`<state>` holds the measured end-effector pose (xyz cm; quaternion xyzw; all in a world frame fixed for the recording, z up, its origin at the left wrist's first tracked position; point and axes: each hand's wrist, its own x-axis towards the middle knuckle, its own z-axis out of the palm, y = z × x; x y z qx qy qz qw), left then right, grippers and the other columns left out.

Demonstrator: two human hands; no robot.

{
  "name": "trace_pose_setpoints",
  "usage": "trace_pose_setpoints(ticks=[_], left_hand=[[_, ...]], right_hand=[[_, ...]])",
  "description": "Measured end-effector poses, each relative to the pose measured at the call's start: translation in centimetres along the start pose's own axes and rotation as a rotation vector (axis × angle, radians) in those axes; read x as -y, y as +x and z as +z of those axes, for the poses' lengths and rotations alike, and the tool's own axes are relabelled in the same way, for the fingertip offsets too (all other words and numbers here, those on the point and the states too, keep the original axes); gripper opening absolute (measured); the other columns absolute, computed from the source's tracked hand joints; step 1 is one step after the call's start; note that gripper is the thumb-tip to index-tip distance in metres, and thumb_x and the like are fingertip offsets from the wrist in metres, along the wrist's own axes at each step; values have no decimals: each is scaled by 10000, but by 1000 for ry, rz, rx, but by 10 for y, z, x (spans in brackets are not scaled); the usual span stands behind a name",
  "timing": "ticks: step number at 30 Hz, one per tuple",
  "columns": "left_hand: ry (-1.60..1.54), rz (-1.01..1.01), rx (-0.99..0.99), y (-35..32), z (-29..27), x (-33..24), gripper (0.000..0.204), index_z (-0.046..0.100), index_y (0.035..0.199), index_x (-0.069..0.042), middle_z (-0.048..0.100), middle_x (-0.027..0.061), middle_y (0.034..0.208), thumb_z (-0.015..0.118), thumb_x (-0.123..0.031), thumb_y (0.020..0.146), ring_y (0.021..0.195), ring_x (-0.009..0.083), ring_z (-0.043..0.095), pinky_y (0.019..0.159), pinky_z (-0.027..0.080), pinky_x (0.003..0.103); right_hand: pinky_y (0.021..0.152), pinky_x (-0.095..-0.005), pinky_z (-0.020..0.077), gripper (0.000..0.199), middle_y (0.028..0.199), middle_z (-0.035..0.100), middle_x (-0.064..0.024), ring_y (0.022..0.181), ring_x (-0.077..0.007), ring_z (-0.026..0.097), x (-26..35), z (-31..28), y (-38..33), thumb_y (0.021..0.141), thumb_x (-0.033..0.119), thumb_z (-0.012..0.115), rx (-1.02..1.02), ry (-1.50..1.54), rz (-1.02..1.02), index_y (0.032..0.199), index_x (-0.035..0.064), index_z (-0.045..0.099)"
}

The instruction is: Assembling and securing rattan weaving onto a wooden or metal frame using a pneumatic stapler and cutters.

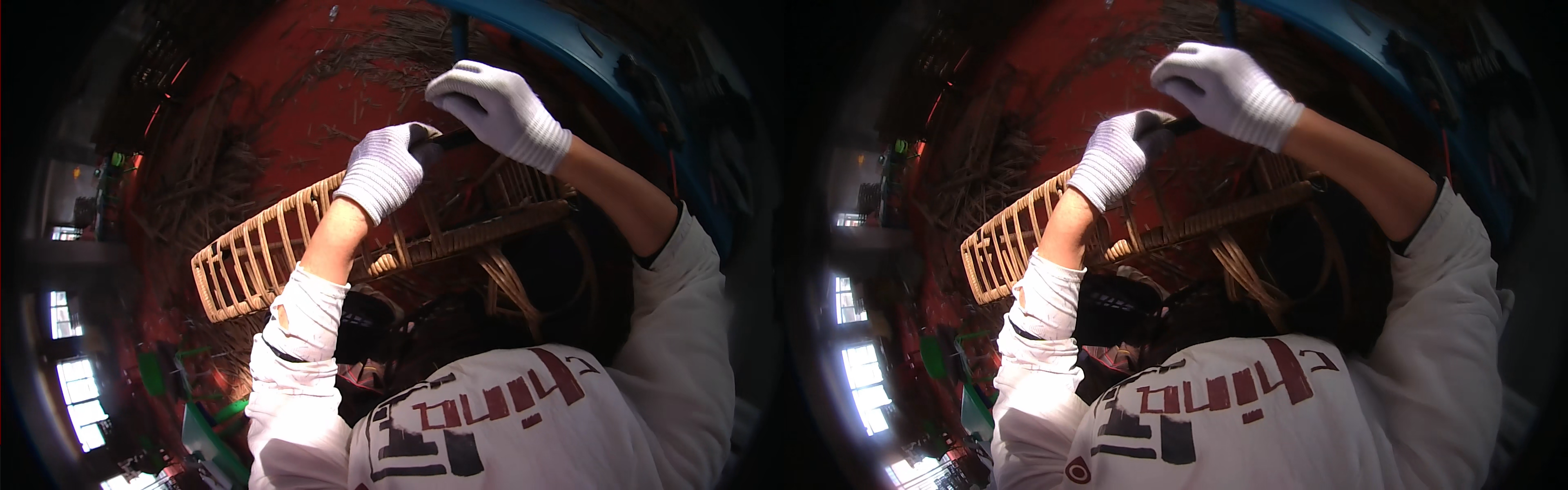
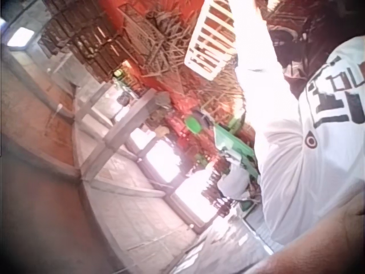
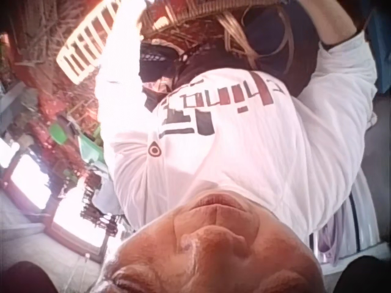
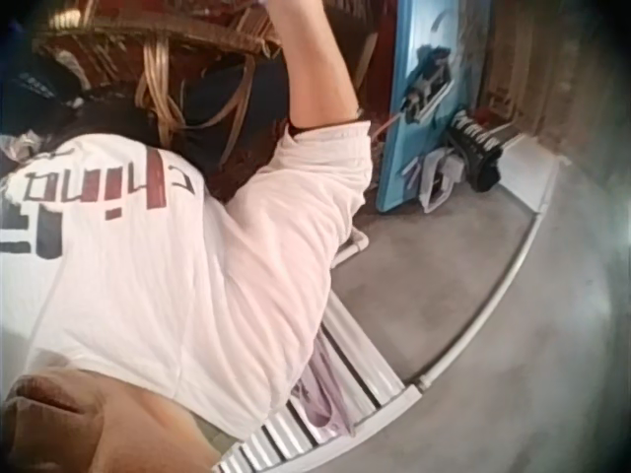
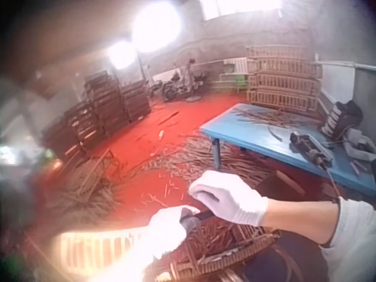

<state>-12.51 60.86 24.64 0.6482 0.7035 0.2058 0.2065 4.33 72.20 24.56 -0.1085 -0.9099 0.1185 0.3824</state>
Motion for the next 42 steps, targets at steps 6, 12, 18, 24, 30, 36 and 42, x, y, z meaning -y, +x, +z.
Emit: trace_pose_setpoints(ticks=[6,12,18,24,30,36,42], left_hand=[[-176,79,188,14,-7,14,355,679,1156,4,729,136,1013,642,-250,911,928,194,683,841,523,327],[-278,82,251,15,-6,18,339,676,1154,13,725,129,1013,619,-226,921,921,182,673,843,524,315],[-149,177,52,5,-1,24,290,694,1128,-15,728,129,1018,576,-202,940,936,208,688,849,529,326],[-121,165,-184,-2,9,28,230,714,1033,-89,713,139,942,539,-211,948,876,255,695,798,533,348],[-66,138,-245,-7,9,32,213,704,1003,-87,705,150,895,558,-225,932,837,302,690,760,528,375],[-44,137,-267,-6,15,34,205,705,1008,-83,700,165,899,573,-214,922,852,321,689,768,529,383],[-75,140,-322,-5,14,36,225,706,1021,-86,697,176,958,559,-215,909,904,349,678,798,535,414]], right_hand=[[759,-353,559,211,945,637,-92,832,-231,647,20,-9,-40,925,132,615,283,-219,-433,1133,102,638],[798,-396,536,298,1012,606,-100,908,-256,633,23,9,-38,795,116,650,356,-183,-459,1088,63,644],[874,-410,530,305,1032,631,-101,958,-280,642,17,5,-37,749,96,684,246,-126,-501,1050,59,649],[815,-367,551,97,869,669,-59,855,-224,664,26,15,-27,809,104,708,170,34,-253,896,81,672],[771,-342,549,57,866,685,-68,836,-222,668,31,21,-22,824,94,721,87,148,-11,856,64,685],[771,-321,571,89,882,698,-91,823,-223,688,29,25,-17,830,65,730,119,201,70,902,29,692],[739,-309,573,102,837,696,-101,784,-190,692,22,36,-7,843,53,726,135,251,236,923,12,680]])
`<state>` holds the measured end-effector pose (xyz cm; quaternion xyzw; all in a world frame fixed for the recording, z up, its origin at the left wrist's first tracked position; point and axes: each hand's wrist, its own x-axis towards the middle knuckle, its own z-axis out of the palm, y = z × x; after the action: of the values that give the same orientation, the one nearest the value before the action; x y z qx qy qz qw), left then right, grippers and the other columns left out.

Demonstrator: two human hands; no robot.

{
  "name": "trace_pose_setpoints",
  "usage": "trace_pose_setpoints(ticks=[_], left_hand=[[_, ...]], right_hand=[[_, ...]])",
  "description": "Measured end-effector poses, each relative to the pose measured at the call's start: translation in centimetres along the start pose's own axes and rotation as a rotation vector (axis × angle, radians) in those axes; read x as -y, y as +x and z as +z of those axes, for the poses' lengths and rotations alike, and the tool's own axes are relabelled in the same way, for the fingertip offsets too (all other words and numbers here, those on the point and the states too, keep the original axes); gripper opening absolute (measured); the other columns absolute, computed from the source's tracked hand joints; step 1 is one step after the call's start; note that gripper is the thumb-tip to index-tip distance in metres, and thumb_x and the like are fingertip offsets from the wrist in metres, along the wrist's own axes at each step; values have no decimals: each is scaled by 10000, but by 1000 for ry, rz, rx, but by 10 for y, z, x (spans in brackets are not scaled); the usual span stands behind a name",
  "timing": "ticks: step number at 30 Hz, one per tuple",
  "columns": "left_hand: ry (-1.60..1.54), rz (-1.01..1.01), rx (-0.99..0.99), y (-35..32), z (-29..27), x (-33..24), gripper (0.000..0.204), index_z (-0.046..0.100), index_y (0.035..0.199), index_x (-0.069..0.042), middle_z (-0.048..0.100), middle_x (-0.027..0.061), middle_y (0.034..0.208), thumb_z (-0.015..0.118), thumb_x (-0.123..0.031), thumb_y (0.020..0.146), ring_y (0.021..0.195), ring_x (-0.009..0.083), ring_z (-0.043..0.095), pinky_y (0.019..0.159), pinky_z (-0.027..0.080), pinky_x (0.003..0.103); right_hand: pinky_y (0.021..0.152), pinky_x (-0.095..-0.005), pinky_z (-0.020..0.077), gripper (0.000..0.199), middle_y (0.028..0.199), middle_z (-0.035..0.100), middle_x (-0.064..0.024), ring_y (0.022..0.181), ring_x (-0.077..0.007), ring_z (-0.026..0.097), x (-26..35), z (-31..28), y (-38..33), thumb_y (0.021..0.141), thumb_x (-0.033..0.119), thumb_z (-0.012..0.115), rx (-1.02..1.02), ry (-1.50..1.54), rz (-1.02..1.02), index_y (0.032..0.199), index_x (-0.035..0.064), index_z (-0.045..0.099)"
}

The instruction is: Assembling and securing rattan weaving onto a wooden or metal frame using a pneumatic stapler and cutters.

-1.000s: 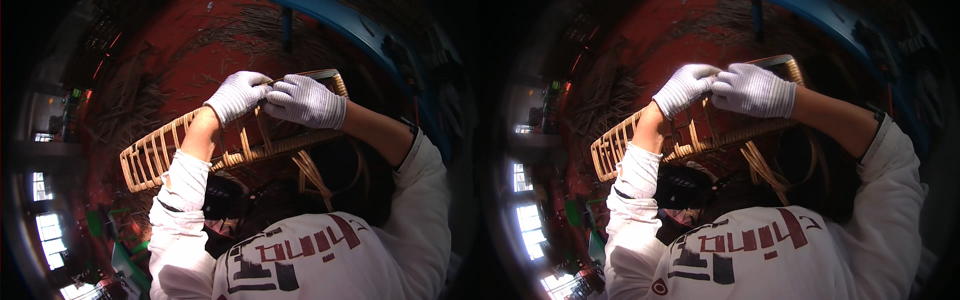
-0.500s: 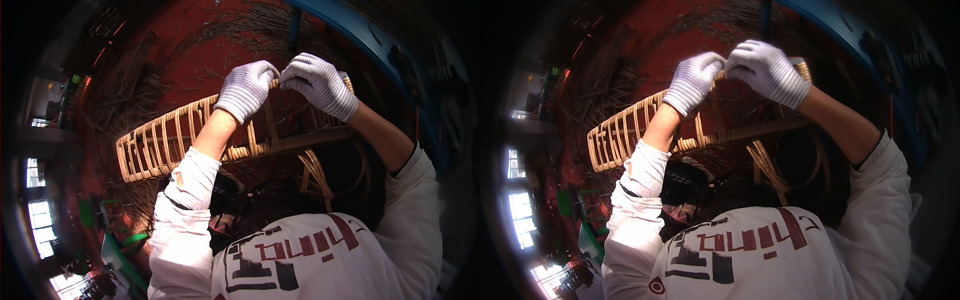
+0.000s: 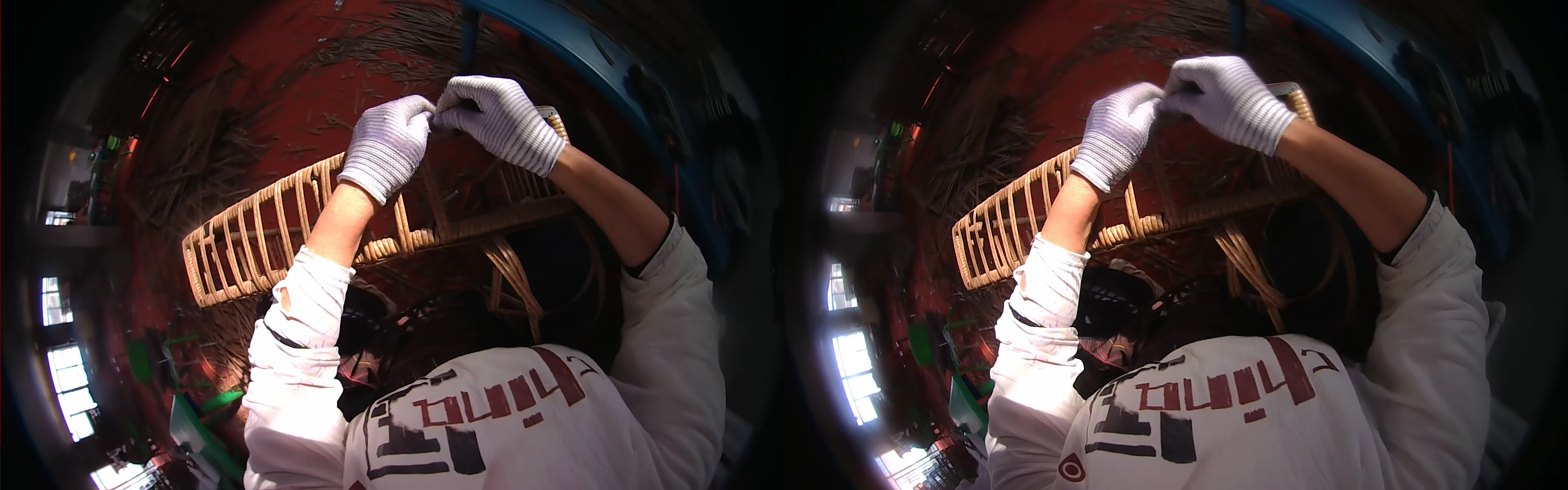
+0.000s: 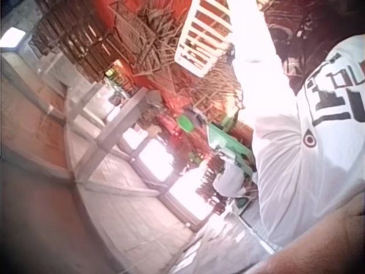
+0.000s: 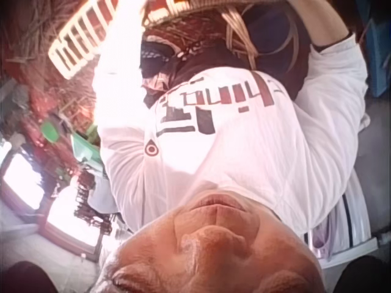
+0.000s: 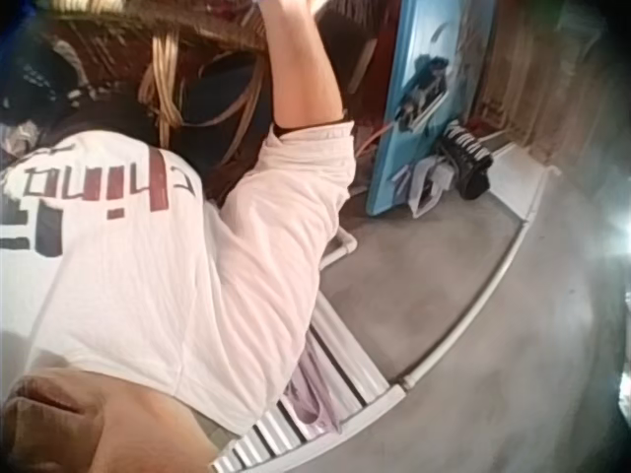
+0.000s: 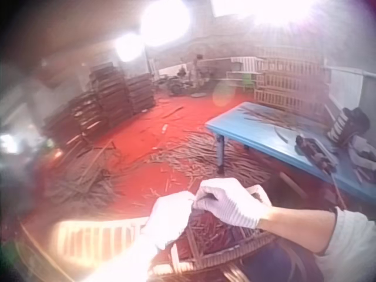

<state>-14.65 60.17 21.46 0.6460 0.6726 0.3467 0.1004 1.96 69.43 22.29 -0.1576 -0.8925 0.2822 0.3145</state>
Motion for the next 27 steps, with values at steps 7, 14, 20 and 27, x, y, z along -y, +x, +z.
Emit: trace_pose_setpoints(ticks=[7,14,20,27], left_hand=[[-8,-48,111,15,4,-20,318,679,965,-112,688,171,918,643,-391,818,916,390,655,783,520,477],[-40,-248,123,58,40,-59,259,694,883,-94,682,106,762,788,-298,755,694,212,652,673,505,351],[-302,-283,163,67,56,-97,120,701,897,-40,621,-46,723,752,-119,822,675,26,523,616,439,226],[-333,-346,200,84,63,-116,94,671,900,-51,620,-17,702,690,-137,868,566,49,529,514,405,214]], right_hand=[[667,-325,550,154,785,694,-96,714,-187,673,-17,-18,7,825,124,762,39,-18,163,885,20,666],[698,-347,537,132,806,684,-155,756,-283,681,-53,-70,0,827,132,734,-56,99,135,866,24,669],[751,-368,560,106,844,677,-119,808,-293,679,-119,-211,-44,857,150,707,-562,-361,-29,879,49,682],[964,-477,471,441,1202,620,-153,1129,-337,596,-290,-356,-145,892,469,628,-439,-1013,989,1192,144,623]])
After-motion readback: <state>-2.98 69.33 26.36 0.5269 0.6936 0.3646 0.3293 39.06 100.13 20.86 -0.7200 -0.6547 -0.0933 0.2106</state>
